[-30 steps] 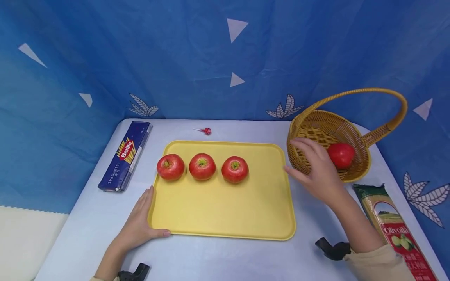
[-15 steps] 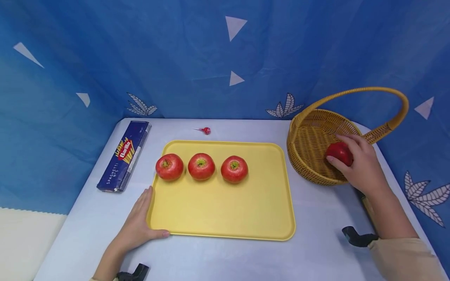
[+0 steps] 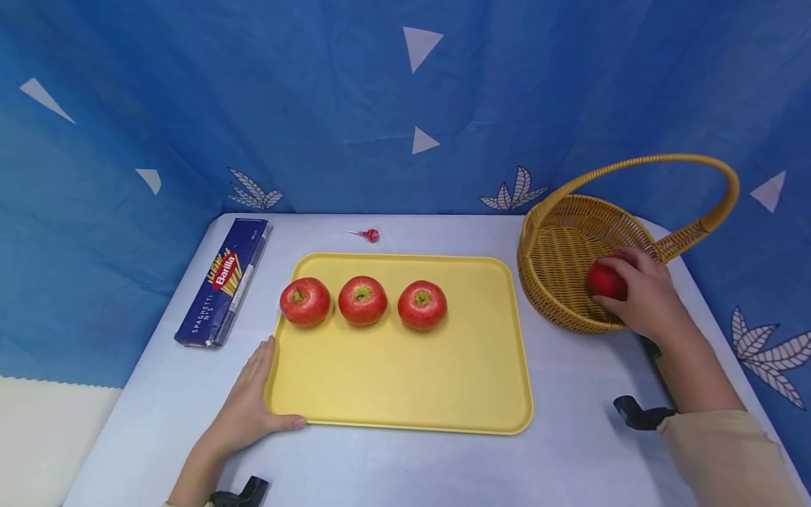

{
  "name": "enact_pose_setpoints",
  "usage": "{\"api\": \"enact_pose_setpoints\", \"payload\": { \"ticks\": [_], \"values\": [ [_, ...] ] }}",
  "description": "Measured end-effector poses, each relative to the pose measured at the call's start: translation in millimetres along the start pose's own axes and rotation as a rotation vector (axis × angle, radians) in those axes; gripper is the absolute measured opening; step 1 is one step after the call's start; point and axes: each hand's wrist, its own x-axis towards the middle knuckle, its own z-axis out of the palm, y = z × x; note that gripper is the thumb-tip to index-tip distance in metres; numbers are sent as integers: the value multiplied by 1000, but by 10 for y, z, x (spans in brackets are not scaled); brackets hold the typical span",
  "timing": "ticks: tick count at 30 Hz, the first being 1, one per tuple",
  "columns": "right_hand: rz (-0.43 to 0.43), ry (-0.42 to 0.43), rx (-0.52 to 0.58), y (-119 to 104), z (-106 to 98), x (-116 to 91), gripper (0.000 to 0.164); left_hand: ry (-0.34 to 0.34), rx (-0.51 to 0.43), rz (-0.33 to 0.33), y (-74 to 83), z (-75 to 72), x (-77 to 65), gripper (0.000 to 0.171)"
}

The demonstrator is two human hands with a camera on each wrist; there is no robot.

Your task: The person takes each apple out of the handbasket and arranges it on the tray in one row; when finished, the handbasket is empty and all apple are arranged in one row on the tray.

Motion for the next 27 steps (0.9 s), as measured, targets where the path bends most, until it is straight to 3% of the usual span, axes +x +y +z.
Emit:
{"api": "enact_pose_setpoints", "payload": {
  "ticks": [9, 20, 27],
  "values": [
    [81, -39, -35, 65, 35, 115, 93, -8, -3, -18, -3, 9, 4, 152],
    [143, 3, 37, 94, 73, 150, 100, -17, -6, -19, 8, 10, 11, 152],
    [172, -91, 131, 63, 68, 155, 111, -15, -6, -14, 27, -6, -3, 152]
  ]
}}
